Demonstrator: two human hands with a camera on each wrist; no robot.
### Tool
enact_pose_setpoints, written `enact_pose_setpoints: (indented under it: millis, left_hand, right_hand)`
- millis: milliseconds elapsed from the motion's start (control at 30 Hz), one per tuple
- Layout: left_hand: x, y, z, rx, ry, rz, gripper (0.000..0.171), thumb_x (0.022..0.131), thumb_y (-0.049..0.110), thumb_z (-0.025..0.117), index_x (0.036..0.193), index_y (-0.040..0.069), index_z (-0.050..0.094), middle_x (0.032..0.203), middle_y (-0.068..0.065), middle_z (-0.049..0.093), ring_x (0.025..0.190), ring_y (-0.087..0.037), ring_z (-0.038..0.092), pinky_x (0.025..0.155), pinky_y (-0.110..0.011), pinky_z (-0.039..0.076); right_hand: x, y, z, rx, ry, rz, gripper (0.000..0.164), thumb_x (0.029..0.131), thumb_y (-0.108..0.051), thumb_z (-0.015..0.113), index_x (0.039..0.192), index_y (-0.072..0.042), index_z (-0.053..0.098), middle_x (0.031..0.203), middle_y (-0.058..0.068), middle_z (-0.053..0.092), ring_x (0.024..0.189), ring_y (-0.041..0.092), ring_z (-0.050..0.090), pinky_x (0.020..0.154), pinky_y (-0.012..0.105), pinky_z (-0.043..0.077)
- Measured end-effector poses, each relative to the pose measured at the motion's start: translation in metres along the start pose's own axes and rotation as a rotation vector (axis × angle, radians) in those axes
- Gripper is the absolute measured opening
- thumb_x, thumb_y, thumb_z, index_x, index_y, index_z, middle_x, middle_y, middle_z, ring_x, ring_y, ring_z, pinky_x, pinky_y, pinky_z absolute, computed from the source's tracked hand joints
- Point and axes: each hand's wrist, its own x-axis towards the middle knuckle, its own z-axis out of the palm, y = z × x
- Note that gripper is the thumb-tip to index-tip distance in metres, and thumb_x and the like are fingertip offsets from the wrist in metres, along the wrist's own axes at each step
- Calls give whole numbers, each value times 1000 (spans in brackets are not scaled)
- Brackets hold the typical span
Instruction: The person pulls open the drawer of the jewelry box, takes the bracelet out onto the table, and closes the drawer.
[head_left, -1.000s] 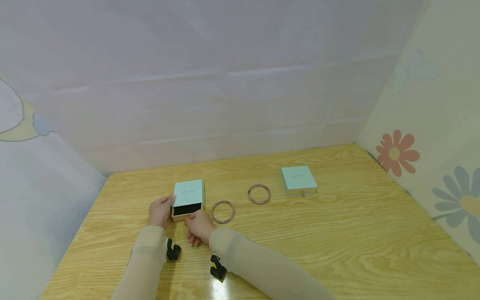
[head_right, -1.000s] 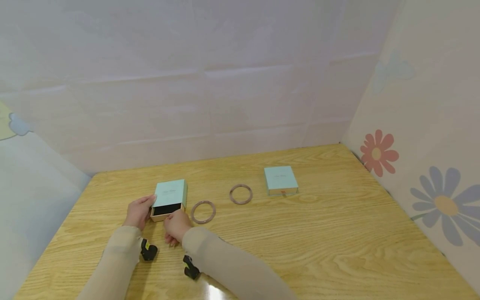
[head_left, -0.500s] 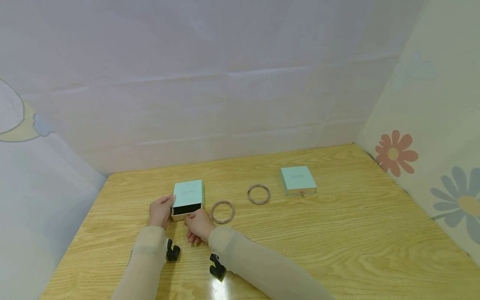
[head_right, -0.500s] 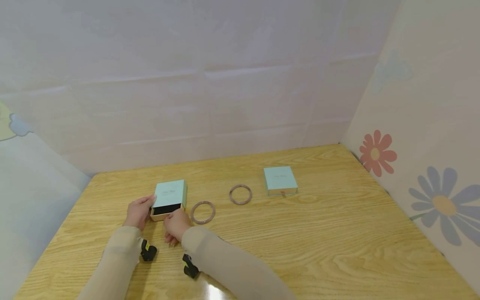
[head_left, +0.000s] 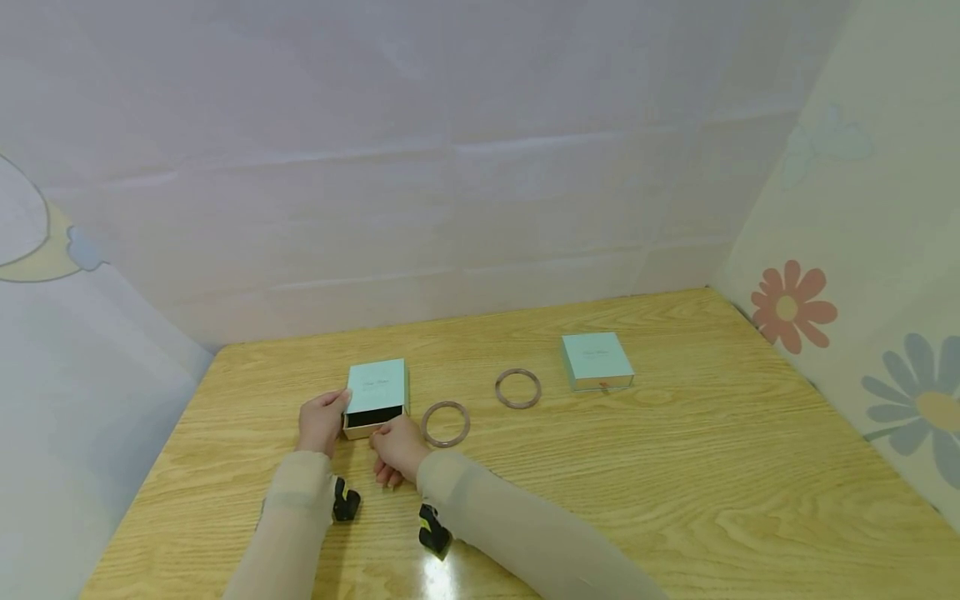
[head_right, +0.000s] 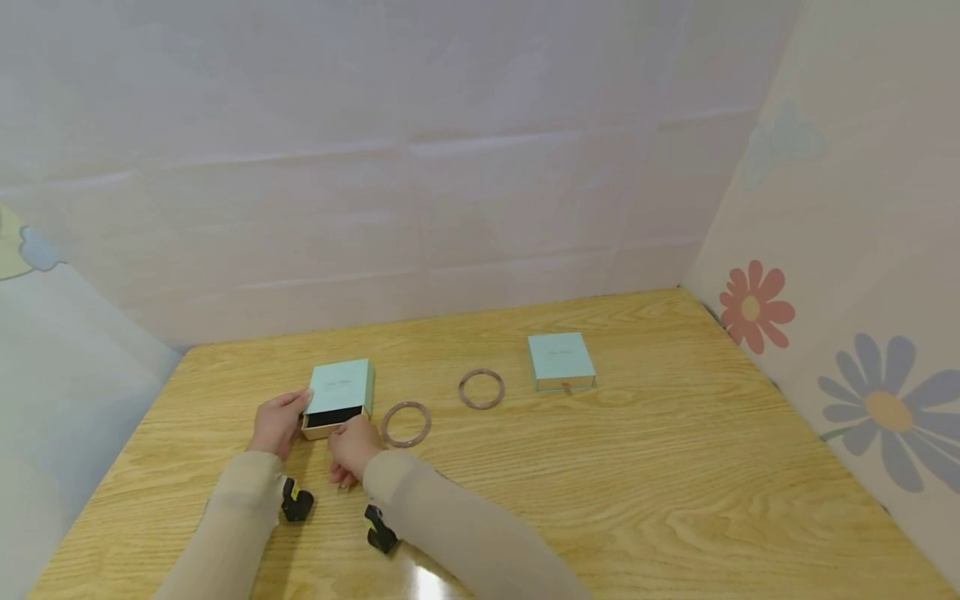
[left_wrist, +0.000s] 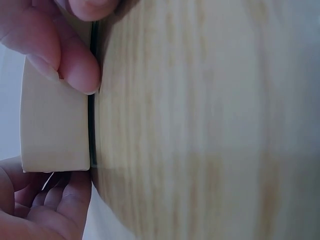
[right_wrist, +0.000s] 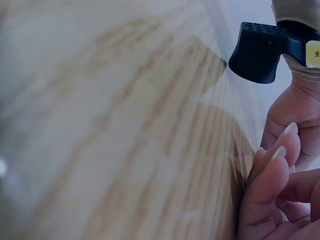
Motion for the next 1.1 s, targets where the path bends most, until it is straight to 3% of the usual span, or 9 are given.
enact_pose_setpoints:
  millis: [167, 433, 600, 933, 1100]
  left_hand:
    - [10, -11, -4, -31, 3, 46, 46, 96, 25, 63, 128, -8, 58, 141, -27, 45, 135, -35, 36, 103, -36, 40]
    - [-6, 6, 1, 8, -3, -1, 44, 102, 12, 48, 137, -15, 43, 147, -30, 34, 139, -40, 26, 112, -47, 28]
    - [-4, 4, 1, 5, 3, 0, 44, 102, 11, 48, 136, -16, 43, 147, -30, 34, 139, -40, 26, 113, -47, 27]
    - [-5, 5, 2, 5, 3, 4, 44, 102, 12, 49, 136, -15, 43, 146, -30, 35, 139, -40, 27, 113, -47, 27]
    - [-3, 3, 1, 14, 0, 0, 44, 102, 12, 49, 137, -15, 43, 146, -30, 35, 139, -40, 26, 113, -47, 27]
  right_hand:
    - [2, -1, 0, -6, -3, 12, 19, 99, -10, 53, 98, 1, 69, 49, 6, 55, 36, 10, 49, 33, 20, 40]
    - [1, -2, 0, 6, -1, 16, 19, 100, -10, 52, 98, 1, 68, 49, 5, 54, 36, 10, 48, 33, 20, 38]
    - [0, -3, 0, 4, 5, 9, 20, 100, -10, 53, 95, 1, 69, 47, 3, 53, 36, 10, 48, 32, 20, 37]
    - [0, -2, 0, 11, 2, -6, 21, 100, -10, 52, 103, 3, 69, 48, 3, 53, 36, 9, 47, 33, 20, 37]
    - [1, -2, 0, 9, 1, -9, 22, 100, -11, 52, 95, 2, 69, 48, 2, 53, 36, 9, 46, 33, 19, 37]
